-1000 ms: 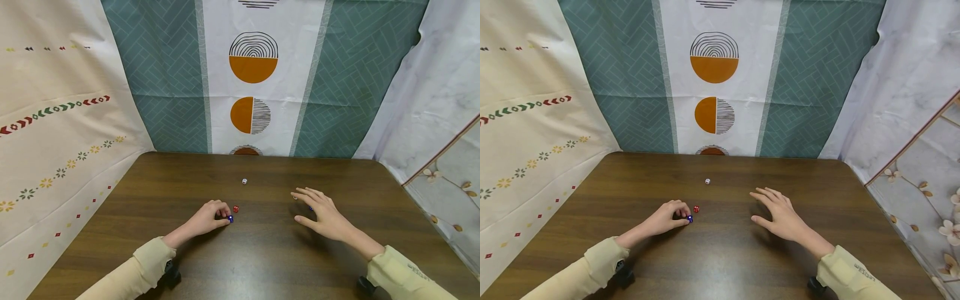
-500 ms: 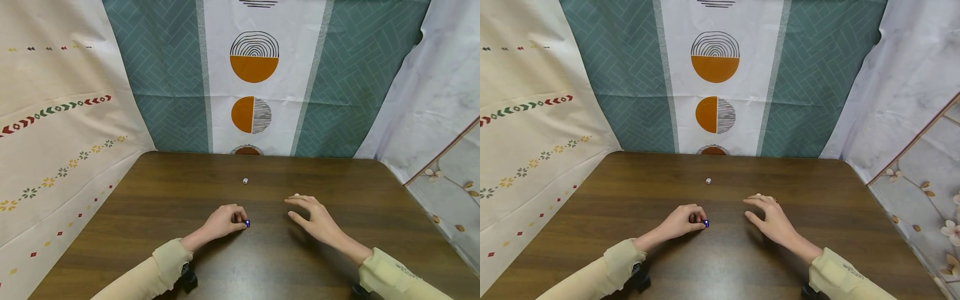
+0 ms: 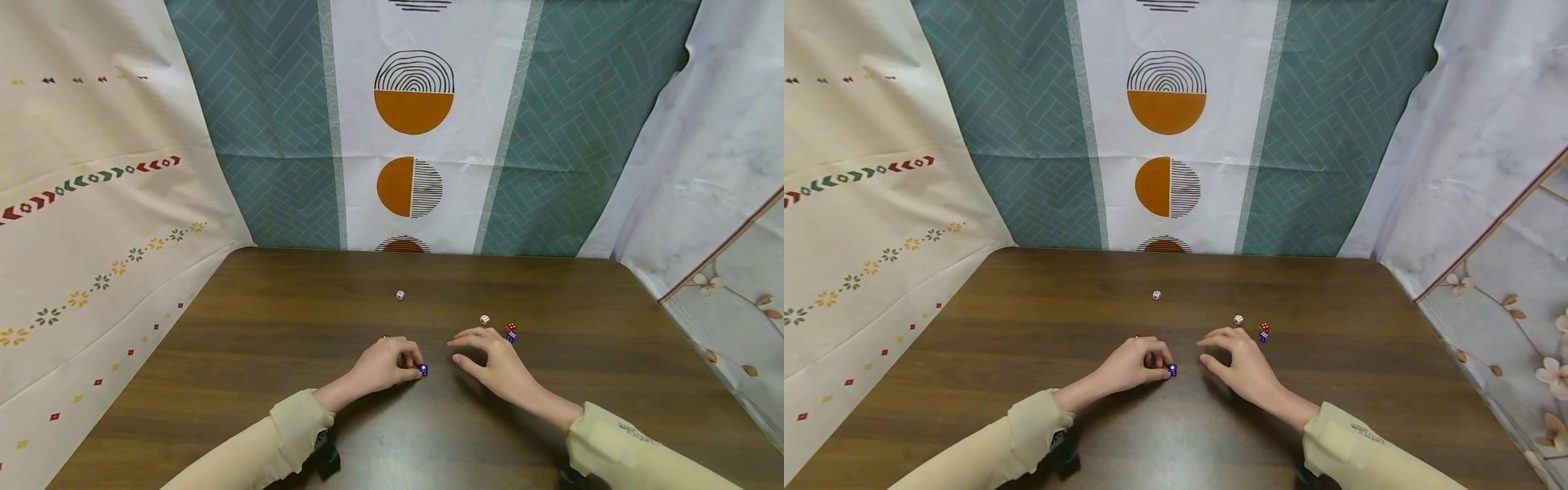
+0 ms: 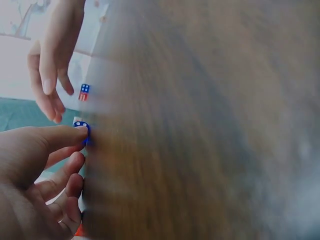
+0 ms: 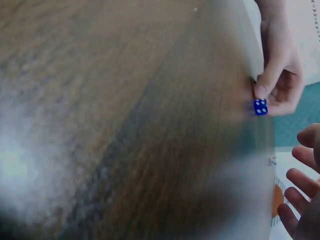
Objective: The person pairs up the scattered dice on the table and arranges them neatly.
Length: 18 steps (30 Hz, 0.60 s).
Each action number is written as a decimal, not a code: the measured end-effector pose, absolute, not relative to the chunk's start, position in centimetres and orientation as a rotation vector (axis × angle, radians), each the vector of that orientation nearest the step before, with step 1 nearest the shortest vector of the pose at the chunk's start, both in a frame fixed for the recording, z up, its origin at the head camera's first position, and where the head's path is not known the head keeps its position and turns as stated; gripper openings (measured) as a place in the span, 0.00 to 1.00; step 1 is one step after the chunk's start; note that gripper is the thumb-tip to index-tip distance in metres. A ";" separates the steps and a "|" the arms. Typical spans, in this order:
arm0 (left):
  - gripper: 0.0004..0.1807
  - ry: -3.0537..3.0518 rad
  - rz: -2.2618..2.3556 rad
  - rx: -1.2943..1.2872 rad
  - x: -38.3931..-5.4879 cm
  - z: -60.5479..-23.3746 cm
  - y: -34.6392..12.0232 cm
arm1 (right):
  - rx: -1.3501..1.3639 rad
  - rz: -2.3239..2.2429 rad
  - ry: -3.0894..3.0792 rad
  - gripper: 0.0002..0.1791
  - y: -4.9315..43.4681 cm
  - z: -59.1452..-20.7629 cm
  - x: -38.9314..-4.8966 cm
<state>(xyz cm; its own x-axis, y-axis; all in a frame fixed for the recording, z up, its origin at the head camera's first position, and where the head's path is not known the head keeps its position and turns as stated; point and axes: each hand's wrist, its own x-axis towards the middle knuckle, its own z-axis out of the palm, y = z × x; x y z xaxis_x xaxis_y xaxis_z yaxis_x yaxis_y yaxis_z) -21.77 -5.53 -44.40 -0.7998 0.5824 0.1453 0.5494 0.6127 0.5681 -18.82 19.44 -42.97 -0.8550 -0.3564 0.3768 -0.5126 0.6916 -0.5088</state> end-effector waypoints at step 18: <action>0.05 2.734 1.080 0.998 -22.0 -44.4 -4.6 | 0.744 0.984 -2.688 0.09 17.1 -44.6 -19.7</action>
